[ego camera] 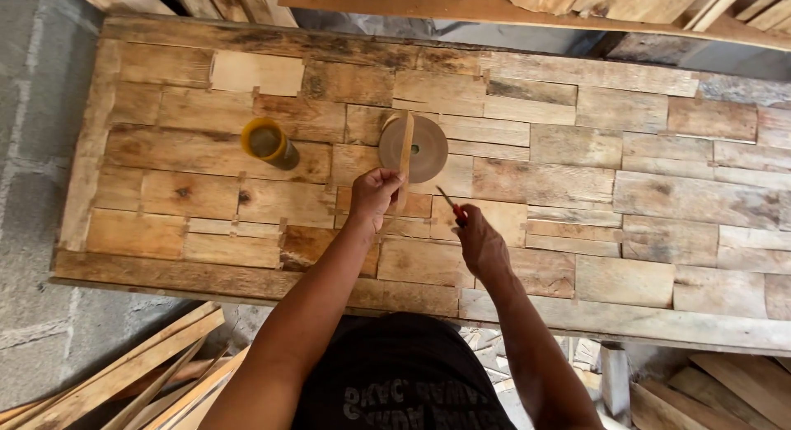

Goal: Applying thin wood strips and adhesive to a wood mosaic surface.

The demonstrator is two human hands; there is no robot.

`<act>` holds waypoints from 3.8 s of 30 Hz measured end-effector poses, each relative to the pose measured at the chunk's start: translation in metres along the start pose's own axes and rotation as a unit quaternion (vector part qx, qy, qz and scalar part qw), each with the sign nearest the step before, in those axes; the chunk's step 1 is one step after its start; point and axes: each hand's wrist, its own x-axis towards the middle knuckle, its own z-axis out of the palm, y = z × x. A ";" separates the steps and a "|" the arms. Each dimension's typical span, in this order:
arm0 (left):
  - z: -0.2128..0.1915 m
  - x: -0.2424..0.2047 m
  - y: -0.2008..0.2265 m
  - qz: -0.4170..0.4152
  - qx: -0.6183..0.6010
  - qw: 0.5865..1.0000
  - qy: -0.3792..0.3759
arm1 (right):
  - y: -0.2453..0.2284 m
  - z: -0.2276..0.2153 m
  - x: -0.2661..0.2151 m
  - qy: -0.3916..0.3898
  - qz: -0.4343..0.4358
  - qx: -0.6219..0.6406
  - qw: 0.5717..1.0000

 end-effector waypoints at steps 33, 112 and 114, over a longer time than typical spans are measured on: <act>-0.031 -0.083 0.100 0.064 0.154 0.961 -0.221 | -0.095 -0.017 0.023 -0.009 -0.257 -0.291 0.922; -0.120 -0.168 0.067 0.212 0.035 0.972 0.095 | -0.025 0.076 0.171 -0.117 -0.157 -0.220 0.956; -0.118 -0.172 0.069 0.216 0.050 0.969 0.105 | -0.023 0.075 0.168 -0.108 -0.190 -0.209 0.953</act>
